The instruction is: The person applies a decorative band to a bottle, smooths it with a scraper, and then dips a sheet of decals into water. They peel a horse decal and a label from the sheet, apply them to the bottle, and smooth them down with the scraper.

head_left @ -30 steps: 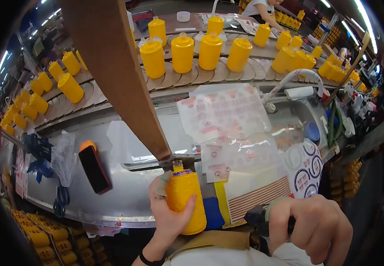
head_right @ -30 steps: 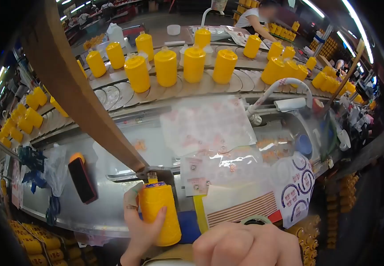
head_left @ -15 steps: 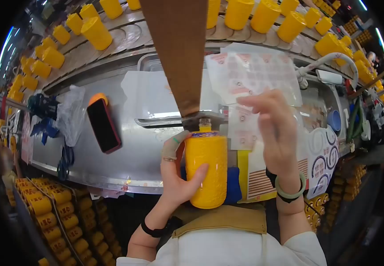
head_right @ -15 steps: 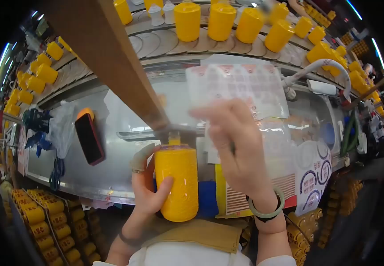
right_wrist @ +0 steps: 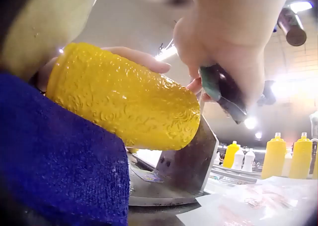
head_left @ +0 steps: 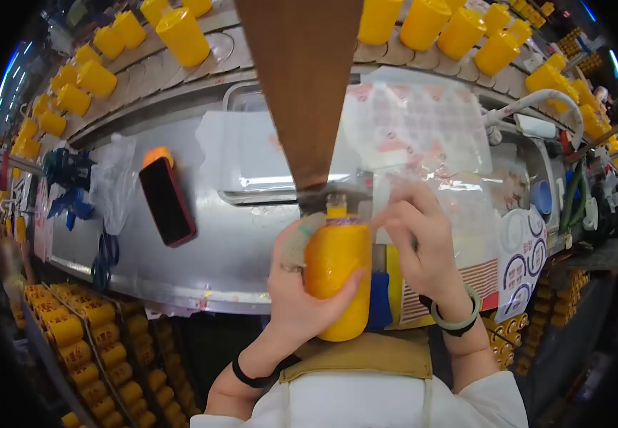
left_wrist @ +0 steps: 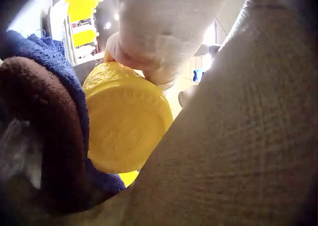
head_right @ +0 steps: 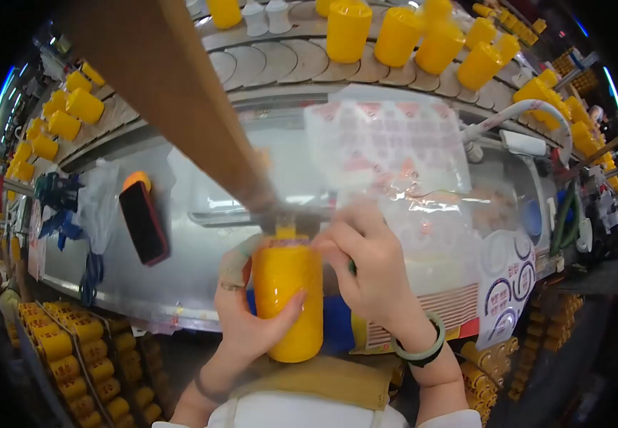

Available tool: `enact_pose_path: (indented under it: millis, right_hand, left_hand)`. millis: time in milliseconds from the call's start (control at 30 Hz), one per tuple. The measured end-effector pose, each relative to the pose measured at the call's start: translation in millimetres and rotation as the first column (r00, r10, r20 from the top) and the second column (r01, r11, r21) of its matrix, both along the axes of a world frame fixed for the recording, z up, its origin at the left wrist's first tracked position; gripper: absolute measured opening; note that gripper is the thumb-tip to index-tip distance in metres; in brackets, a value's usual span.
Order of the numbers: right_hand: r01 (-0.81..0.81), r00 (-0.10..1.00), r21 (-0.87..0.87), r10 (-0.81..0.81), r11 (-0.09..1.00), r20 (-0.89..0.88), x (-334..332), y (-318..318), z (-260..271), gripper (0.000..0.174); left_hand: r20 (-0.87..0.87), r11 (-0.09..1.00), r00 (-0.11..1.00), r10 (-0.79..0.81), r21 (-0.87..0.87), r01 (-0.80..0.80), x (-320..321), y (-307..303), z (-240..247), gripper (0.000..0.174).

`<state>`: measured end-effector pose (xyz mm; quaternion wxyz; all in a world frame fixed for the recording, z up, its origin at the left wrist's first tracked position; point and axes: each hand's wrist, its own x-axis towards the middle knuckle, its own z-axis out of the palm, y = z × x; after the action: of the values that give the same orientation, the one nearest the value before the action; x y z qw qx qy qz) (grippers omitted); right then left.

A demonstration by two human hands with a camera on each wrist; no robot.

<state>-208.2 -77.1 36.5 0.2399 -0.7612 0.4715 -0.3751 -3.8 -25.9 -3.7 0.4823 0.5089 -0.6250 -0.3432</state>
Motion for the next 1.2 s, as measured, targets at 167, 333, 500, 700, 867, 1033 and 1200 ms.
enact_pose_path:
  millis: [167,333,500,700,867,1033,1200]
  right_hand:
    - [-0.136,0.665,-0.004,0.094,0.991,0.741,-7.3,23.5,59.0,0.046]
    - [-0.625,0.293,-0.379,0.656,0.682,0.696,-24.4,28.5,123.1,0.039]
    - [-0.592,0.158,-0.51,0.71,0.624,0.686,-6.2,29.3,119.5,0.031]
    - [-0.357,0.254,-0.425,0.524,0.832,0.813,-4.0,9.8,98.7,0.053]
    - [0.155,0.981,0.006,-0.155,0.988,0.112,-6.5,0.9,44.7,0.02]
    - [0.011,0.997,0.126,-0.02,0.992,0.07,9.9,9.3,-5.1,0.034]
    - [-0.053,0.999,0.054,0.053,0.997,0.004,24.3,8.1,-6.0,0.033]
  left_hand:
    - [-0.315,0.995,0.947,-0.055,0.059,0.077,0.5,-1.1,-11.5,0.071]
    - [-0.01,1.0,1.0,-0.01,-0.002,0.01,2.1,5.2,-13.0,0.077]
    - [-0.017,1.0,1.0,0.001,-0.018,-0.001,-13.5,10.3,8.6,0.082]
    - [0.143,1.0,0.99,-0.011,0.026,0.007,-5.6,8.7,2.9,0.087]
    - [-0.463,0.983,0.884,-0.063,0.122,0.134,-0.3,4.9,-17.8,0.089]
    - [-0.062,0.999,0.997,-0.037,0.026,0.039,-5.6,8.2,-0.5,0.096]
    - [0.073,0.999,0.997,-0.016,-0.028,0.018,-7.9,4.8,-0.3,0.098]
